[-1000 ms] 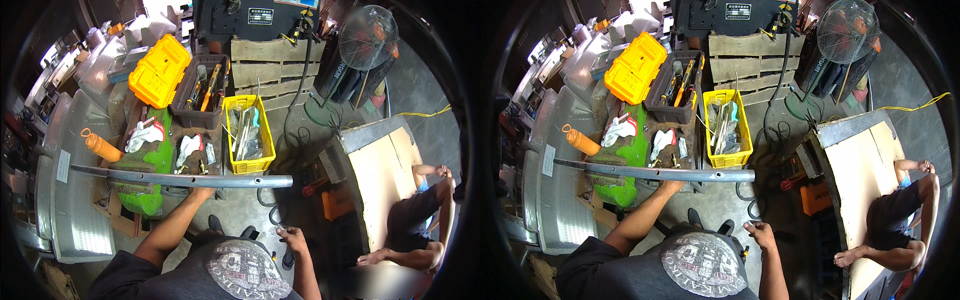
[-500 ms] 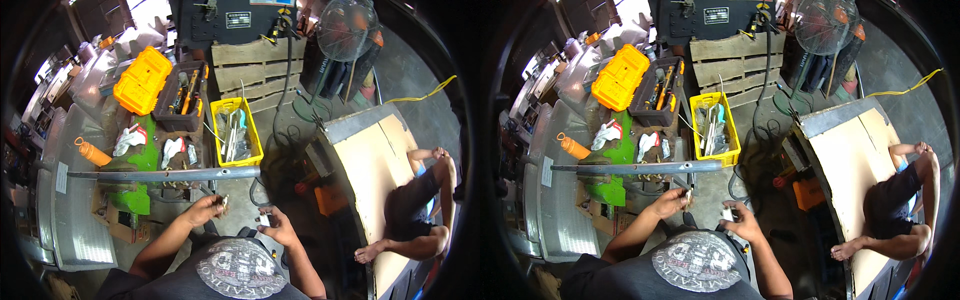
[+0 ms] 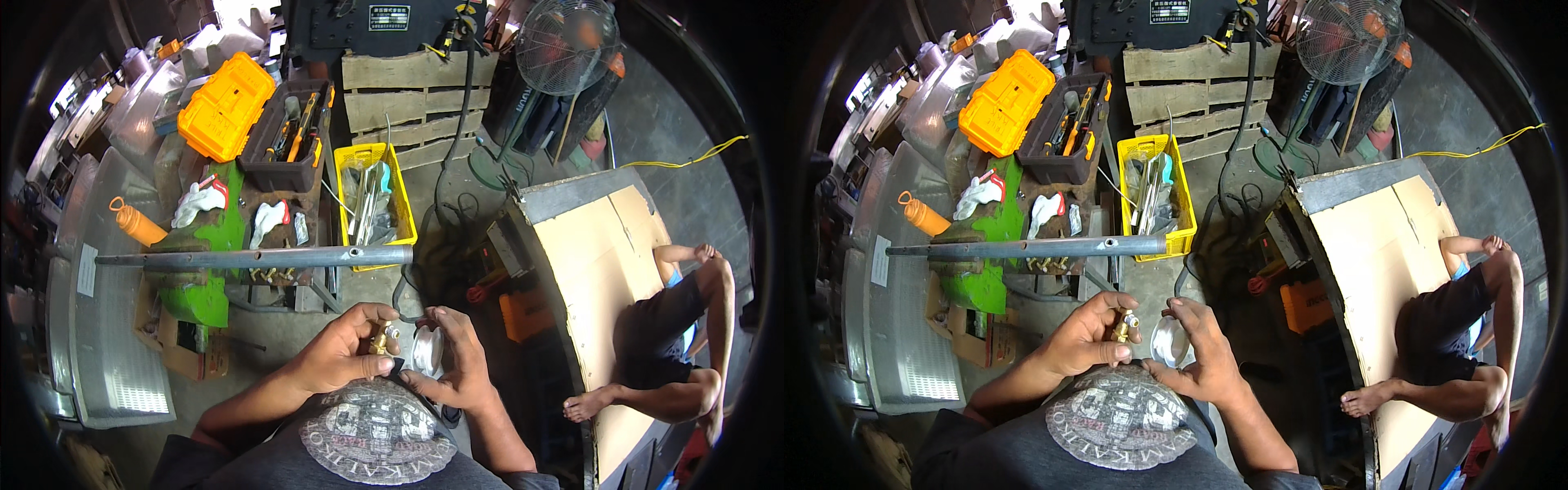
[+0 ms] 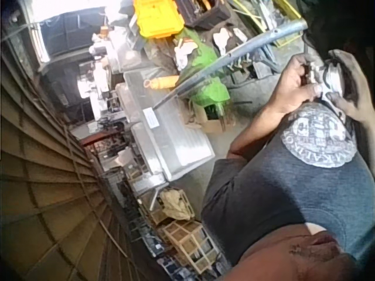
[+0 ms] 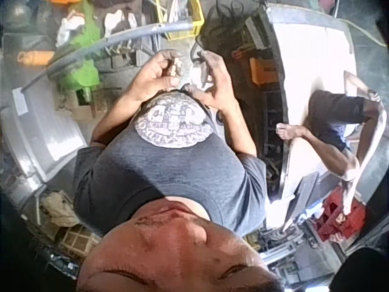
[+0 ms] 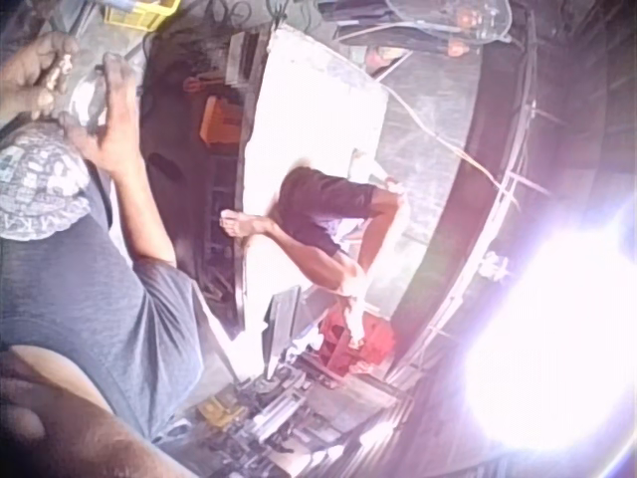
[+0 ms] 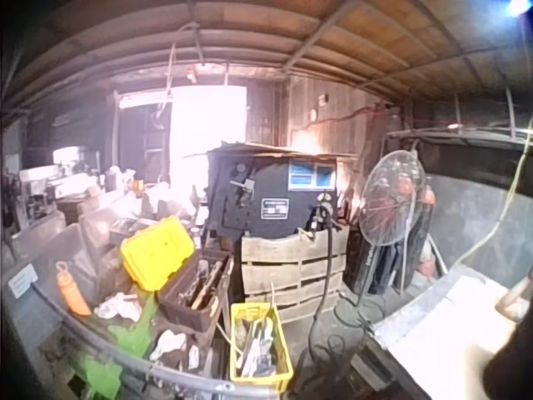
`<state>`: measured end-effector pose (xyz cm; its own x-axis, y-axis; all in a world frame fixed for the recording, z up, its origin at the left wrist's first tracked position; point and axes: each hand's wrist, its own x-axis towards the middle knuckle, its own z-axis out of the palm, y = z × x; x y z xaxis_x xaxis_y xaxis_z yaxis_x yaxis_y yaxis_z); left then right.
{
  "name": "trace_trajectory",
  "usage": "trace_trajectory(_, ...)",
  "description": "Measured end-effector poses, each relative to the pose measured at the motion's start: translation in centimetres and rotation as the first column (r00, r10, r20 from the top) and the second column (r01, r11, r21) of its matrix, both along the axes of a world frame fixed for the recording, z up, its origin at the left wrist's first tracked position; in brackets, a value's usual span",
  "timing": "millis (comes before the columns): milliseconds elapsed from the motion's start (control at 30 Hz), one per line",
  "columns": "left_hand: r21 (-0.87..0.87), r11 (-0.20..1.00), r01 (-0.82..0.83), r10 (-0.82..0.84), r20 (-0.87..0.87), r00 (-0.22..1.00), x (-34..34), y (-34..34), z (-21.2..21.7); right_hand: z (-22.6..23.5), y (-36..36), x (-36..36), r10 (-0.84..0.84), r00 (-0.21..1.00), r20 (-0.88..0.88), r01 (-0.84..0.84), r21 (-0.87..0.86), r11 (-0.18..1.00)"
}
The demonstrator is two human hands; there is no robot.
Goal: The person wraps white tape around brass pipe fittings and screws them into holes on a metal pipe. The person handles multiple fittings one at a time, applying tape and installing them into the pipe.
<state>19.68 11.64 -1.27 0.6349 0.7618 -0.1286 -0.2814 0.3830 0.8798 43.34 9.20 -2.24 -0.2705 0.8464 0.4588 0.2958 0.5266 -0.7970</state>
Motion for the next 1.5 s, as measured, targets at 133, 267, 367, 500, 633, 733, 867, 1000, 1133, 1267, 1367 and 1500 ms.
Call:
trace_trajectory(133, 0.213, 0.969, -0.121, 0.124, -0.002, 0.992, 1.5, -1.0, 0.1, 0.6, -0.7, -0.2, -0.036, 0.988, 0.153, 0.028, 0.058, 0.998)
trace_trajectory(267, 0.397, 0.903, -0.164, 0.253, -0.183, 0.95, 2.4, -1.5, 0.1, 1.5, -1.7, -0.6, -0.106, 0.962, 0.251, 0.092, 0.068, 0.993)
trace_trajectory(367, 0.785, 0.612, -0.096, 0.409, -0.21, 0.888, 2.6, -1.7, 0.1, 1.9, -2.0, -0.2, -0.079, 0.948, 0.307, 0.083, -0.002, 0.997)
trace_trajectory(500, 0.72, 0.692, -0.049, 0.391, -0.318, 0.864, 3.1, -1.6, 1.0, 1.8, -2.0, 0.3, -0.101, 0.929, 0.356, 0.104, 0.013, 0.995)
trace_trajectory(633, 0.745, 0.667, -0.023, 0.416, -0.347, 0.84, 3.4, -1.3, 1.0, 1.9, -2.2, 0.4, -0.133, 0.914, 0.384, 0.128, 0.039, 0.991)
trace_trajectory(733, 0.79, 0.612, -0.017, 0.435, -0.318, 0.843, 3.6, -0.8, 1.0, 2.1, -2.4, 0.5, -0.134, 0.924, 0.358, 0.118, 0.066, 0.991)
trace_trajectory(867, 0.72, 0.691, -0.053, 0.394, -0.315, 0.863, 3.6, -0.5, 1.5, 2.2, -2.1, 0.6, -0.134, 0.933, 0.333, 0.1, 0.118, 0.988)
trace_trajectory(1000, 0.59, 0.795, -0.142, 0.365, -0.279, 0.888, 3.3, 0.2, 0.6, 2.2, -1.5, 0.5, -0.074, 0.964, 0.257, 0.056, 0.078, 0.995)
trace_trajectory(1133, 0.455, 0.883, -0.115, 0.289, -0.335, 0.897, 3.1, 1.2, 0.1, 1.1, -1.1, 0.4, 0.003, 0.993, 0.118, 0.004, -0.056, 0.998)
trace_trajectory(1267, 0.397, 0.907, -0.141, 0.281, -0.319, 0.905, 3.2, 1.4, -1.1, -0.6, -0.7, -0.3, -0.003, 1.0, 0.015, 0.006, -0.179, 0.984)
trace_trajectory(1367, 0.404, 0.901, -0.161, 0.292, -0.289, 0.912, 3.2, 1.5, -1.3, -1.1, -0.5, -1.0, -0.087, 0.996, -0.025, 0.077, -0.262, 0.962)
trace_trajectory(1500, 0.439, 0.891, -0.116, 0.285, -0.341, 0.896, 2.8, 1.7, -1.6, -1.4, 0.0, -1.2, -0.059, 0.998, 0.022, 0.063, -0.339, 0.939)
